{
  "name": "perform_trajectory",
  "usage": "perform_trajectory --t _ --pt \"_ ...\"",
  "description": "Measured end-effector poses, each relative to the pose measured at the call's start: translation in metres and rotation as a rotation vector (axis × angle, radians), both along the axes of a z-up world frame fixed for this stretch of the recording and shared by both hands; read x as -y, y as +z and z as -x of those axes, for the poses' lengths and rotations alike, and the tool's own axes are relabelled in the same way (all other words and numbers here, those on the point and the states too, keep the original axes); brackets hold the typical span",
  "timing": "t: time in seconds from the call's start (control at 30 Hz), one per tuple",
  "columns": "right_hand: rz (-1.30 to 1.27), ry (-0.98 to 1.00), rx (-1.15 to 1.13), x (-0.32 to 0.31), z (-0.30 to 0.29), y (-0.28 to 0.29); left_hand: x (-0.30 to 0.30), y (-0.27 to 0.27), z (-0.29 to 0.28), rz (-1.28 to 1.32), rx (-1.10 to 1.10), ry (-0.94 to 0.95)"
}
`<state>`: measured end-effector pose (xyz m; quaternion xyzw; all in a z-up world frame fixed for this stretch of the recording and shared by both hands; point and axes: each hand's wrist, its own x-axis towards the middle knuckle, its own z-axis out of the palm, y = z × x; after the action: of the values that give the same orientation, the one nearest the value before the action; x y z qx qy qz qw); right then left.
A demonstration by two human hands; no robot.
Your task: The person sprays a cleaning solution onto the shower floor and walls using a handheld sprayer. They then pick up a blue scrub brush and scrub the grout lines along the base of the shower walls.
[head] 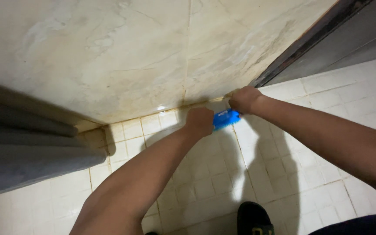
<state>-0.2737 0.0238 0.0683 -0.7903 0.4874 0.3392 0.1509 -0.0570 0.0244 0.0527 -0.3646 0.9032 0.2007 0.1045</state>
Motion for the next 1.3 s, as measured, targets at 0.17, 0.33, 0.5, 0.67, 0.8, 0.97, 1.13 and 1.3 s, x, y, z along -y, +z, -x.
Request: perform_trajectory --t 0.17,0.33,0.5,0.67,0.8,0.97,1.13,1.3 --pt "0.093 -0.109 -0.007 -0.001 -0.010 0.009 0.003 -0.011 0.002 -0.020 0.010 -0.002" --pt "-0.153 0.004 -0.085 -0.008 -0.028 0.017 0.004 -0.016 -0.004 -0.005 0.009 -0.042" --pt "0.017 -0.046 -0.016 -0.006 -0.029 0.021 0.002 -0.043 -0.006 0.069 -0.035 0.009" --pt "-0.095 -0.060 -0.081 -0.010 -0.042 0.021 -0.001 -0.029 -0.005 0.053 0.069 0.033" --pt "0.026 0.002 -0.031 -0.007 -0.033 0.005 0.000 -0.039 -0.010 0.102 0.000 0.044" --pt "0.122 0.032 -0.045 -0.015 -0.045 0.003 0.002 -0.042 -0.012 0.121 -0.003 0.033" --pt "0.087 0.081 -0.049 -0.013 -0.037 -0.017 0.005 -0.046 -0.016 0.108 -0.013 0.040" --pt "0.210 0.110 -0.033 -0.017 -0.043 -0.011 0.005 -0.038 -0.020 0.105 0.017 0.029"
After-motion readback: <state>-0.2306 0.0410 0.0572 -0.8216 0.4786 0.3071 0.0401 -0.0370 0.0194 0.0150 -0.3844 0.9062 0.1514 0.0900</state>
